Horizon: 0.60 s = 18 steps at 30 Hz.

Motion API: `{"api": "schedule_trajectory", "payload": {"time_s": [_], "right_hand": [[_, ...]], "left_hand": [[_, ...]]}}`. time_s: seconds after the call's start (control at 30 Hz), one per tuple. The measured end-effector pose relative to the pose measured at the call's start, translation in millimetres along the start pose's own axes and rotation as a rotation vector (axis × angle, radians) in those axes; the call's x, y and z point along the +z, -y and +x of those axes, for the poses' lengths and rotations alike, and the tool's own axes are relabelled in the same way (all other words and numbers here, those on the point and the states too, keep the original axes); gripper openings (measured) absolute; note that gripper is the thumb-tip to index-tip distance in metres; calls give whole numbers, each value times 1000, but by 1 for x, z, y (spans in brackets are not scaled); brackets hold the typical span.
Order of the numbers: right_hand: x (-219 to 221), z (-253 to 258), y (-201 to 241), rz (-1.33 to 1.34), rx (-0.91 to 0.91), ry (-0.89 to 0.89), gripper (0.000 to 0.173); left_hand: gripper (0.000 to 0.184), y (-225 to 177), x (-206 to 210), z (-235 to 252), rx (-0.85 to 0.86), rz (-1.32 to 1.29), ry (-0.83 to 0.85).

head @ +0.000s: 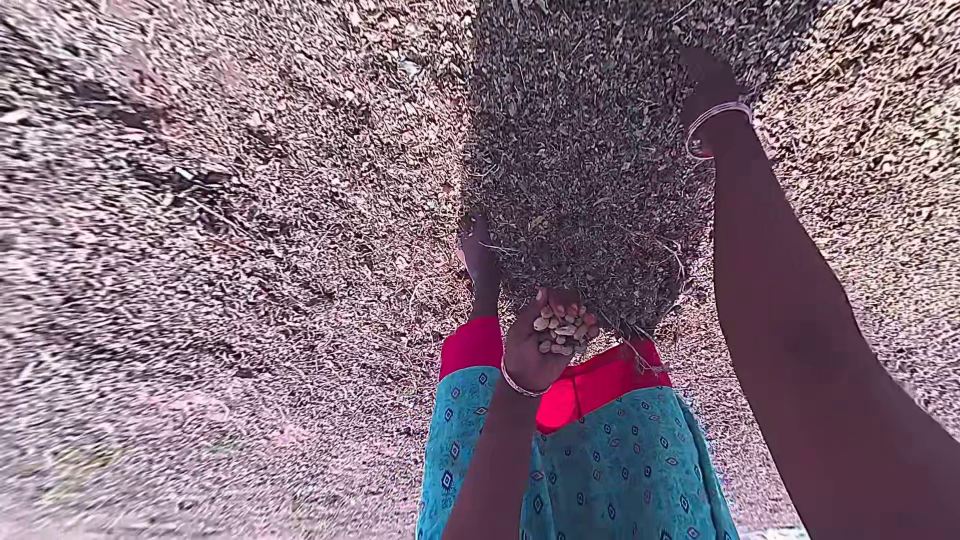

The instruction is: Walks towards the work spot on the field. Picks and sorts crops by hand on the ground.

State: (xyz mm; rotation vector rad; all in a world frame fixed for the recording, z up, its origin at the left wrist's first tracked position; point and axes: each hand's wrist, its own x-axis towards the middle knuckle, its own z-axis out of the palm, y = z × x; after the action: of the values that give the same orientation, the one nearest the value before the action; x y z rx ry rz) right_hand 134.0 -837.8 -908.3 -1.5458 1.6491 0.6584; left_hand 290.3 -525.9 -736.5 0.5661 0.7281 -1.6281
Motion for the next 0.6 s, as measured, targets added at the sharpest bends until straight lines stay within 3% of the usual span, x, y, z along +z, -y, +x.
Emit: {"api": "schedule_trajectory", "payload": {"time_s": [0.07,0.17,0.3,0.37,0.4,0.47,0.6], "right_hand": [[27,-2,38,-74,-96,53,77],[82,-52,73,-291,-228,233,65],[129,-146,42,-412,-281,640,43],[129,-169,18,-535,-371,938,33],[123,-170,1,-514,-408,992,32],[95,-154,-32,-299,-345,818,39],[7,-69,-44,60,-157,125,70]], "left_hand": [[32,0,-2,-1,0,20,-4],[33,-1,3,1,3,14,-15],[32,-5,10,3,6,-20,-28],[32,-9,13,4,16,-28,-27],[32,-10,14,4,21,-24,-29],[31,-11,14,4,29,-13,-21],[31,-12,15,4,20,2,-18]]}}
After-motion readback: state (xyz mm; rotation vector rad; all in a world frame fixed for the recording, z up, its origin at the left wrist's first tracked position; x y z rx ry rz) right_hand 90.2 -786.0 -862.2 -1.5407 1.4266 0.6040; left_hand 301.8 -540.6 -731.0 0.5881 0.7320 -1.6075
